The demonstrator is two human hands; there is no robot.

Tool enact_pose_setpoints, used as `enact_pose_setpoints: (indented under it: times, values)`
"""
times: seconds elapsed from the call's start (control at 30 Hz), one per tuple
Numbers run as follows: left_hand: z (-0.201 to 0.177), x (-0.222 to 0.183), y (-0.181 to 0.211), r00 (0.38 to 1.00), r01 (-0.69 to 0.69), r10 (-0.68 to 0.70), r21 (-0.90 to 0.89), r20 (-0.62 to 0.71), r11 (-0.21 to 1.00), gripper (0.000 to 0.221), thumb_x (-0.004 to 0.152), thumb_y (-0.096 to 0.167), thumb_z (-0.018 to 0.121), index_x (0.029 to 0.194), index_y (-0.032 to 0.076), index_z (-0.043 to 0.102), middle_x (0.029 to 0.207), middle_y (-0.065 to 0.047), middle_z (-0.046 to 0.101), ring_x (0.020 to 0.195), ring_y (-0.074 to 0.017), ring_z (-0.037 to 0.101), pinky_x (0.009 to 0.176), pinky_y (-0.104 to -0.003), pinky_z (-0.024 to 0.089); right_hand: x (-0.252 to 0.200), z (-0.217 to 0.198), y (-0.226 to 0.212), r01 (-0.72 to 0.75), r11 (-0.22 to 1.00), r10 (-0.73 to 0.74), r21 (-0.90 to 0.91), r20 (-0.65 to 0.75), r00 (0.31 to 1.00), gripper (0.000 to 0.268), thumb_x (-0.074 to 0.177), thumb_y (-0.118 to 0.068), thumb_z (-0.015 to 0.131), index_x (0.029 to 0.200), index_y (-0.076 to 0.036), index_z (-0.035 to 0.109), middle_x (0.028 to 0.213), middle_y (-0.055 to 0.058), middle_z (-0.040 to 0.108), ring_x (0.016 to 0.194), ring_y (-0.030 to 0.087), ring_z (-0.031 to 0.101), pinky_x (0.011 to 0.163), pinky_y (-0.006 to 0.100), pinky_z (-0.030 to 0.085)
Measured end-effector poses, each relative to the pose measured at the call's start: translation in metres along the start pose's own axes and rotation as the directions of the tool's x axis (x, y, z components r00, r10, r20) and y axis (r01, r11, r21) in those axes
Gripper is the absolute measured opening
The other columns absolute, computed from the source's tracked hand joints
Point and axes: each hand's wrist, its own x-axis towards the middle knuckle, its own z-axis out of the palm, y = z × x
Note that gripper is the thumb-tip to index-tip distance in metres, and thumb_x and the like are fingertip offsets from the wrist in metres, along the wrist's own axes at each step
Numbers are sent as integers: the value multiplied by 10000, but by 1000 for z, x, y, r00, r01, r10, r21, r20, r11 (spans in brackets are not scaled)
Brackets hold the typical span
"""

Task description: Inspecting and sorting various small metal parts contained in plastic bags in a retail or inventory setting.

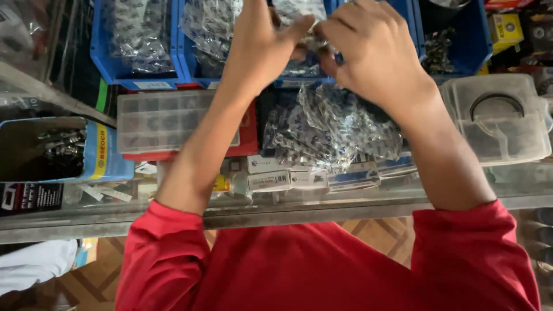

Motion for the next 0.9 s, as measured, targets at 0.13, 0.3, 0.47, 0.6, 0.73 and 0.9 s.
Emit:
enact_pose_setpoints:
  times: [0.13, 0.3, 0.47, 0.6, 0.73, 0.9]
  values:
    - [-7, 10, -8, 999, -41, 40, 172, 15, 984, 693, 1103, 238, 790, 1565, 161, 279, 788, -56, 727, 686, -167, 818, 564, -332, 686, 3, 21, 14, -2, 998, 2, 56, 6, 1000, 215, 873, -144, 876, 1061, -88, 788, 1018, 24, 709, 903, 231, 657, 808, 353, 541]
    - [-28, 1, 25, 973, -192, 225, 354, -53, 915, 394, 932, 64, 818, 1236, -68, 606, 807, -129, 764, 661, -217, 754, 536, -371, 591, 5, 41, 8, -38, 985, 39, -168, 0, 999, 168, 915, -213, 821, 1081, -188, 812, 1019, -52, 732, 879, 174, 594, 766, 303, 462]
    - [-25, -9, 33, 975, -181, 212, 309, -69, 934, 315, 879, 22, 782, 1156, -38, 646, 851, -117, 737, 560, -192, 634, 512, -338, 500, 2, 65, -9, -17, 926, 67, -376, 119, 991, 64, 875, -288, 737, 853, -228, 736, 893, -23, 677, 907, 180, 548, 845, 342, 382]
    - [-25, -21, 35, 980, -165, 189, 269, -64, 949, 320, 876, -14, 763, 1172, -64, 651, 872, -116, 743, 577, -146, 627, 512, -288, 498, -4, 81, -13, 4, 941, 75, -338, 220, 973, 87, 812, -230, 730, 731, -198, 732, 885, 12, 663, 884, 213, 490, 813, 367, 371]
    - [-28, -29, 34, 983, -158, 173, 221, -54, 963, 308, 875, -22, 747, 1161, -54, 637, 883, -117, 712, 611, -184, 627, 577, -314, 506, -11, 94, -10, 24, 951, 73, -308, 299, 952, 107, 835, -223, 715, 730, -233, 735, 869, -32, 705, 896, 223, 522, 871, 412, 373]
    - [-28, -35, 32, 995, -92, 100, 226, -25, 970, 296, 894, 14, 747, 1170, -47, 657, 867, -98, 720, 628, -170, 638, 559, -301, 507, -15, 101, -4, 72, 966, 20, -250, 349, 937, 162, 898, -250, 697, 739, -230, 717, 833, -44, 713, 920, 216, 525, 967, 435, 357]
